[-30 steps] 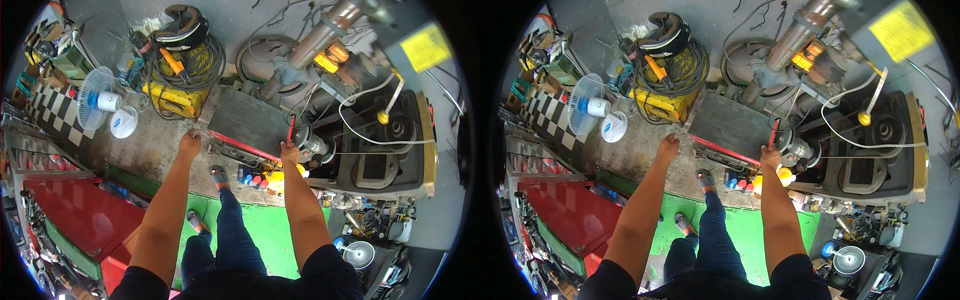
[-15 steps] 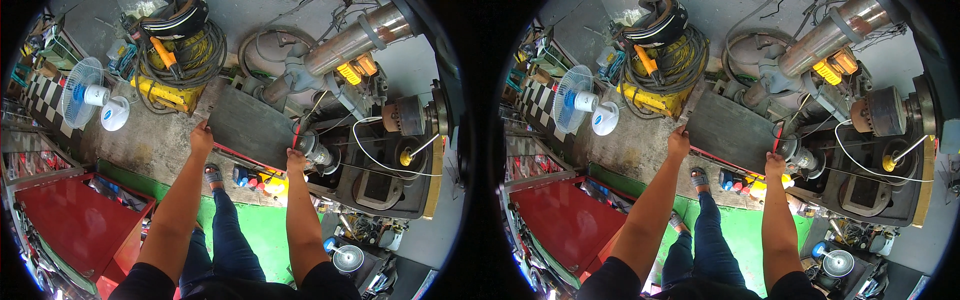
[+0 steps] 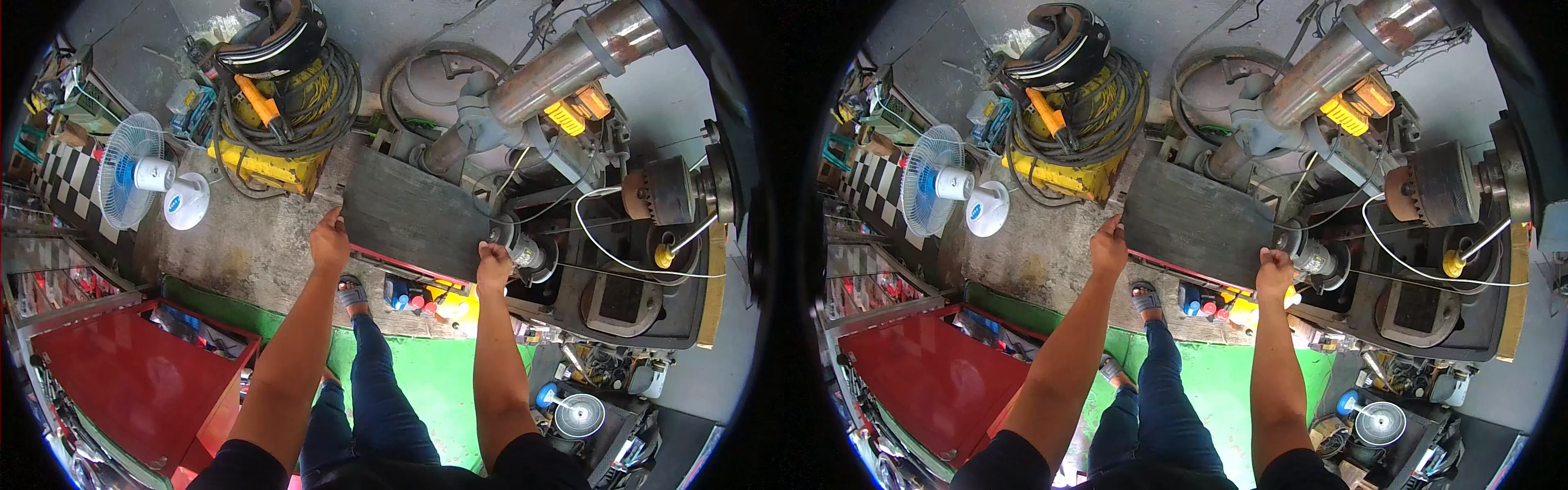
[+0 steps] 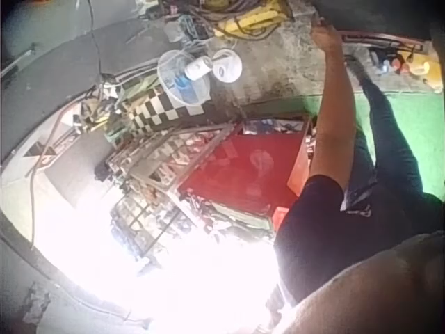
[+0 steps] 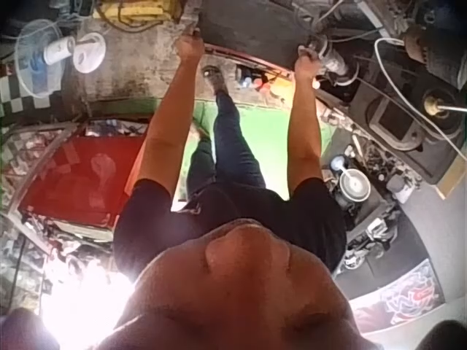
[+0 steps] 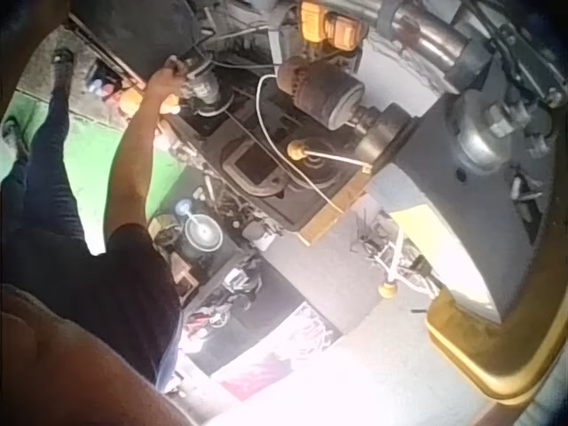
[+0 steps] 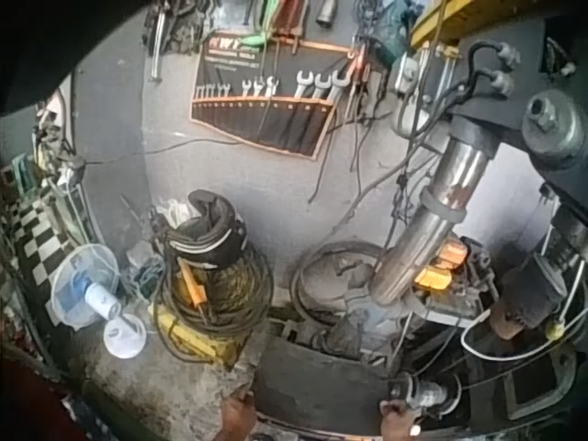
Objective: Replacing or securing parts on a motorcycle using a power drill and hand tools.
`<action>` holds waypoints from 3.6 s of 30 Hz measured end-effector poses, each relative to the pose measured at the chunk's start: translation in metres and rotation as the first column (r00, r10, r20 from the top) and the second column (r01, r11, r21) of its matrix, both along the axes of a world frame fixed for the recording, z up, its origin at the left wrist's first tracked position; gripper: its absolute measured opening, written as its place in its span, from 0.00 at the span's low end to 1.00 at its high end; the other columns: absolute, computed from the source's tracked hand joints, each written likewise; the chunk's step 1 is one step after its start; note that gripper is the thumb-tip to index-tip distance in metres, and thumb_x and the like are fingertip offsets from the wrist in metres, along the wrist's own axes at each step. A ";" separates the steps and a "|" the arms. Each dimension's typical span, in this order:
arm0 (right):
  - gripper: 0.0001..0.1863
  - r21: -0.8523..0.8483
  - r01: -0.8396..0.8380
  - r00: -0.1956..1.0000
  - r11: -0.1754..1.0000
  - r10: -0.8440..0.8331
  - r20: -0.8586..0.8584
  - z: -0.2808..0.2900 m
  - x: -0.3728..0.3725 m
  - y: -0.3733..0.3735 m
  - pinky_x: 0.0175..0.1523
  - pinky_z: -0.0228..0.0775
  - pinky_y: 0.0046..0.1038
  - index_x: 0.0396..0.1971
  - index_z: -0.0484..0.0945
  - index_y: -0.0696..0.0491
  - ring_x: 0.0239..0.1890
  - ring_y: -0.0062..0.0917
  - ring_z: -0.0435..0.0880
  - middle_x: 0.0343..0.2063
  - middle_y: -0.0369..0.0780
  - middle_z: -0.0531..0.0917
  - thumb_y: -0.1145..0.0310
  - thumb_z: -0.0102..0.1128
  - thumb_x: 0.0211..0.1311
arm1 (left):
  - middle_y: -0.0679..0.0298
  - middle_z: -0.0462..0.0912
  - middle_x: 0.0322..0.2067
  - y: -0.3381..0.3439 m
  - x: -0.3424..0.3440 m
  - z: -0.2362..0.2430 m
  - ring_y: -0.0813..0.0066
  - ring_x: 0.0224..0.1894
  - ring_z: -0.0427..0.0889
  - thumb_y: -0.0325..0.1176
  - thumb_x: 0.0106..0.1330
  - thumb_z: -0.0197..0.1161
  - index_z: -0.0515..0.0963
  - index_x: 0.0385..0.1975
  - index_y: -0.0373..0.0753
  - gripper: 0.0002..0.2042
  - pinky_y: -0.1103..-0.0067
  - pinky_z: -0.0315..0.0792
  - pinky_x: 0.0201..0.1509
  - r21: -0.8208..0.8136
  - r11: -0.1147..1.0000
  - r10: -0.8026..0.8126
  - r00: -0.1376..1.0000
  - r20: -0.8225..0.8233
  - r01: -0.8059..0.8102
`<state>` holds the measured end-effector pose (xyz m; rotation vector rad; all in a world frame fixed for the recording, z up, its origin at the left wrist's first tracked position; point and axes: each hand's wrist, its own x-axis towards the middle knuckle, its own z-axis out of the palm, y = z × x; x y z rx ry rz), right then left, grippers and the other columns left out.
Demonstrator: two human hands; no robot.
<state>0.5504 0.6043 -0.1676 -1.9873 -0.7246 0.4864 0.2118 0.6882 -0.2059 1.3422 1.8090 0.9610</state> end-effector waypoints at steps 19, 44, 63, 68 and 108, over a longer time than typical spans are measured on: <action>0.11 -0.057 0.014 1.000 0.998 -0.013 0.022 -0.044 0.035 -0.019 0.38 0.68 0.25 0.33 0.83 0.60 0.30 0.18 0.75 0.26 0.33 0.81 0.67 0.72 0.67 | 0.46 0.87 0.51 -0.009 0.042 0.013 0.44 0.51 0.87 0.30 0.70 0.58 0.84 0.53 0.35 0.15 0.60 0.79 0.56 0.128 0.991 0.065 0.982 -0.175 -0.043; 0.14 -0.195 0.083 0.974 0.977 -0.039 0.222 -0.059 0.009 -0.019 0.41 0.78 0.34 0.34 0.86 0.60 0.30 0.31 0.85 0.28 0.43 0.88 0.63 0.77 0.61 | 0.45 0.88 0.46 -0.004 0.010 0.002 0.43 0.46 0.88 0.34 0.73 0.59 0.83 0.61 0.44 0.18 0.58 0.80 0.53 -0.130 0.988 0.061 0.984 -0.167 -0.083; 0.16 -0.232 0.217 0.956 0.948 -0.158 0.247 -0.065 -0.005 -0.017 0.43 0.79 0.36 0.34 0.84 0.58 0.32 0.35 0.88 0.29 0.45 0.88 0.60 0.75 0.64 | 0.45 0.87 0.49 -0.005 -0.005 -0.010 0.46 0.50 0.88 0.35 0.73 0.63 0.84 0.57 0.37 0.17 0.63 0.81 0.55 -0.031 0.999 -0.045 0.996 -0.081 0.043; 0.16 -0.208 0.197 0.976 0.958 -0.171 0.137 -0.074 0.006 -0.023 0.43 0.78 0.35 0.34 0.85 0.60 0.31 0.33 0.86 0.27 0.43 0.88 0.60 0.75 0.64 | 0.45 0.88 0.45 -0.009 0.003 -0.009 0.44 0.46 0.88 0.37 0.73 0.64 0.84 0.58 0.43 0.17 0.60 0.82 0.51 -0.081 0.996 -0.044 0.981 -0.188 0.029; 0.62 -0.419 -0.047 0.794 0.907 -0.220 -0.566 -0.036 0.018 0.030 0.78 0.53 0.44 0.79 0.53 0.59 0.76 0.42 0.63 0.78 0.47 0.59 0.23 0.57 0.62 | 0.32 0.84 0.49 0.083 0.001 -0.022 0.41 0.58 0.84 0.82 0.57 0.56 0.83 0.48 0.21 0.54 0.60 0.76 0.62 -0.570 0.818 -0.034 0.996 0.086 0.077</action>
